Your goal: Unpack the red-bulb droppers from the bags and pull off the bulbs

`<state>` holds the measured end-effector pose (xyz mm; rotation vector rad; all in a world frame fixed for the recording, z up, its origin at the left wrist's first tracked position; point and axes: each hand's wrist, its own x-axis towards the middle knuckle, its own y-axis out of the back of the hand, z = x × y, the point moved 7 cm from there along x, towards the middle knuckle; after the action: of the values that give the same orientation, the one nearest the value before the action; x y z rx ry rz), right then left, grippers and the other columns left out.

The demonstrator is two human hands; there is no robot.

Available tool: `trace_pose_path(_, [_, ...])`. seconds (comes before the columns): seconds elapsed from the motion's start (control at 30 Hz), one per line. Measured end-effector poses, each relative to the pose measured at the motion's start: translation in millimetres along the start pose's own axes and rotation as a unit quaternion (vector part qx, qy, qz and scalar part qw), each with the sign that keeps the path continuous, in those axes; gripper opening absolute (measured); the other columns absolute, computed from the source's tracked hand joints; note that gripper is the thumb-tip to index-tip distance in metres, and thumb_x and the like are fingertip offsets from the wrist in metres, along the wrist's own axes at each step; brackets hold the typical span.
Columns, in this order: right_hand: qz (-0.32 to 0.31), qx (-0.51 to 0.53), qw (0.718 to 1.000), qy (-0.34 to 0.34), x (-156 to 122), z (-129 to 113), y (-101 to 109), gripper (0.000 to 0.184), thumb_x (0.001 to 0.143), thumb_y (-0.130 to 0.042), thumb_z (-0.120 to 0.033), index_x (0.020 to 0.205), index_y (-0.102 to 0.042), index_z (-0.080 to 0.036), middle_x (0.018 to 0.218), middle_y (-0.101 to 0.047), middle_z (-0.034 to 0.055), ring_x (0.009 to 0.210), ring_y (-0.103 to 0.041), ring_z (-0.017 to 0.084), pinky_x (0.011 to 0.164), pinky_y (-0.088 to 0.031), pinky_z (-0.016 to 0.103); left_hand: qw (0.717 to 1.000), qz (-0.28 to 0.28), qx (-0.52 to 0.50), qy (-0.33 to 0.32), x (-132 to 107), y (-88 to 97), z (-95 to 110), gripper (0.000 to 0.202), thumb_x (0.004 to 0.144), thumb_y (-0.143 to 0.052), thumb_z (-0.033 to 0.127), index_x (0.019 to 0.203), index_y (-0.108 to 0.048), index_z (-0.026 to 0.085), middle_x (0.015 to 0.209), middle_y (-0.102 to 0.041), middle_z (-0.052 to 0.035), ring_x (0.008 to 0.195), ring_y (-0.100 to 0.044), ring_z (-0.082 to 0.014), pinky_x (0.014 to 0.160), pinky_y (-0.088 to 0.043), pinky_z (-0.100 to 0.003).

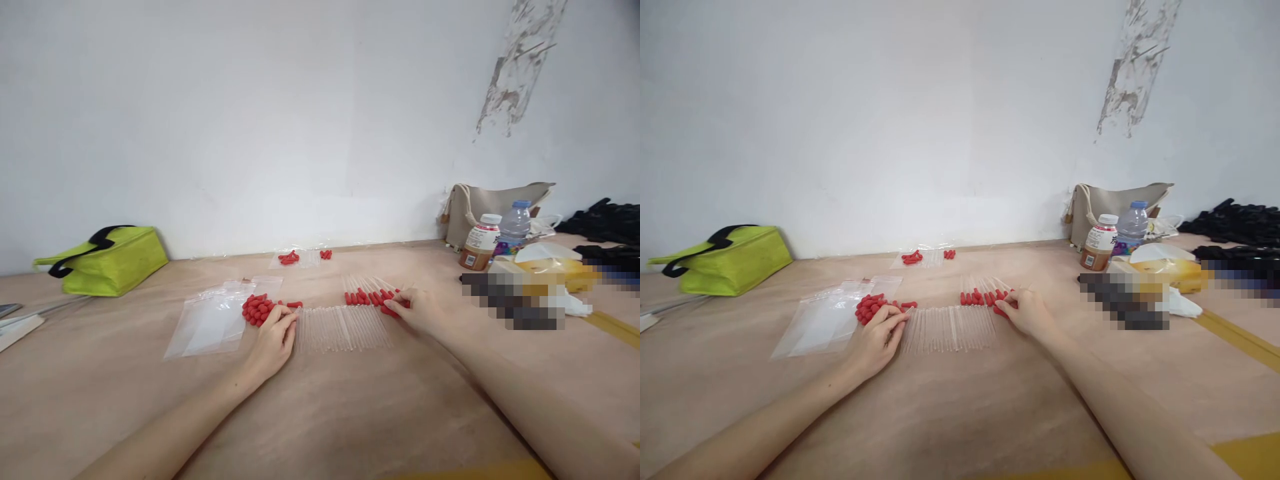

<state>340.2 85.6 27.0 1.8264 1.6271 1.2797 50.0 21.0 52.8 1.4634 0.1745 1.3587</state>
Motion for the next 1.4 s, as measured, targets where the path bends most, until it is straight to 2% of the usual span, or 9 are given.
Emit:
trace_pose_path(0.17, [0.049, 0.003, 0.998, -0.035, 5, 14, 8, 0.033, 0.077, -0.046, -0.043, 0.070, -0.067, -0.019, 0.059, -0.063, 0.0017, 0.053, -0.052, 0.013, 0.048, -0.032, 0.023, 0.998, -0.057, -0.018, 0.006, -2, -10.2, 5, 0.022, 0.084, -0.046, 0.030, 0.096, -0.059, 0.016, 0.093, -0.050, -0.0064, 0.085, -0.052, -0.0174, 0.074, -0.047, -0.031])
trace_pose_path(0.37, [0.091, 0.002, 0.988, -0.122, 10, 38, 22, 0.021, 0.073, -0.049, -0.032, 0.072, -0.065, -0.019, 0.059, -0.063, 0.0014, 0.053, -0.055, 0.013, 0.049, -0.035, 0.021, 0.994, -0.102, -0.024, -0.017, -9, -11.8, 7, 0.042, 0.079, -0.052, 0.043, 0.111, -0.053, 0.016, 0.108, -0.048, -0.0099, 0.098, -0.048, -0.0221, 0.084, -0.044, -0.038])
trace_pose_path(0.57, [0.024, -0.042, 0.985, -0.163, 25, 47, 24, 0.019, 0.070, -0.055, -0.035, 0.075, -0.065, -0.020, 0.072, -0.067, 0.0026, 0.064, -0.059, 0.014, 0.053, -0.037, 0.021, 0.985, -0.158, 0.021, -0.063, -7, -9.6, -4, 0.056, 0.072, -0.057, 0.054, 0.119, -0.051, 0.025, 0.117, -0.046, -0.0093, 0.106, -0.040, -0.0269, 0.089, -0.037, -0.046])
trace_pose_path(0.77, [-0.056, -0.053, 0.984, -0.163, 40, 52, 10, 0.026, 0.066, -0.059, -0.044, 0.057, -0.066, -0.020, 0.055, -0.064, 0.0017, 0.052, -0.056, 0.014, 0.047, -0.034, 0.023, 0.984, -0.158, 0.037, -0.079, -5, -10.5, -15, 0.050, 0.072, -0.057, 0.055, 0.115, -0.055, 0.030, 0.118, -0.047, -0.0067, 0.106, -0.038, -0.0267, 0.088, -0.035, -0.045])
trace_pose_path(0.97, [-0.018, -0.059, 0.983, -0.171, 38, 48, 14, 0.021, 0.068, -0.058, -0.036, 0.056, -0.063, -0.019, 0.055, -0.063, 0.0030, 0.055, -0.057, 0.015, 0.048, -0.034, 0.023, 0.990, -0.117, 0.037, -0.066, -6, -4.6, -12, 0.046, 0.073, -0.057, 0.052, 0.113, -0.056, 0.029, 0.116, -0.049, -0.0063, 0.105, -0.040, -0.0260, 0.088, -0.035, -0.045])
trace_pose_path(1.07, [0.026, -0.052, 0.984, -0.167, 38, 35, 21, 0.023, 0.076, -0.050, -0.036, 0.070, -0.063, -0.018, 0.065, -0.065, 0.0043, 0.063, -0.059, 0.016, 0.052, -0.036, 0.023, 0.993, -0.090, 0.041, -0.065, -6, -2.3, -12, 0.042, 0.078, -0.054, 0.046, 0.116, -0.054, 0.028, 0.114, -0.050, -0.0065, 0.106, -0.040, -0.0251, 0.089, -0.036, -0.044])
trace_pose_path(1.17, [0.052, -0.020, 0.993, -0.106, 30, -1, 15, 0.021, 0.079, -0.046, -0.037, 0.082, -0.059, -0.021, 0.078, -0.066, 0.0021, 0.072, -0.060, 0.014, 0.060, -0.040, 0.022, 0.995, -0.050, 0.051, -0.063, -6, 0.8, -14, 0.041, 0.082, -0.050, 0.038, 0.120, -0.049, 0.025, 0.114, -0.051, -0.0070, 0.107, -0.041, -0.0236, 0.092, -0.035, -0.042])
trace_pose_path(1.27, [0.084, 0.061, 0.993, 0.062, 5, -59, -1, 0.015, 0.082, -0.046, -0.031, 0.086, -0.055, -0.020, 0.082, -0.065, 0.0022, 0.075, -0.059, 0.013, 0.068, -0.040, 0.025, 0.996, 0.004, 0.069, -0.064, -7, 7.0, -10, 0.044, 0.083, -0.049, 0.034, 0.125, -0.044, 0.022, 0.115, -0.050, -0.0082, 0.107, -0.043, -0.0230, 0.093, -0.034, -0.042])
trace_pose_path(1.4, [0.079, 0.046, 0.969, 0.230, -41, -116, -26, 0.011, 0.084, -0.047, -0.027, 0.082, -0.055, -0.019, 0.076, -0.064, 0.0016, 0.069, -0.056, 0.014, 0.076, -0.032, 0.032, 0.985, 0.030, 0.118, -0.123, -9, 9.8, 15, 0.039, 0.085, -0.047, 0.026, 0.123, -0.046, 0.024, 0.118, -0.051, -0.0090, 0.108, -0.044, -0.0247, 0.092, -0.032, -0.043])
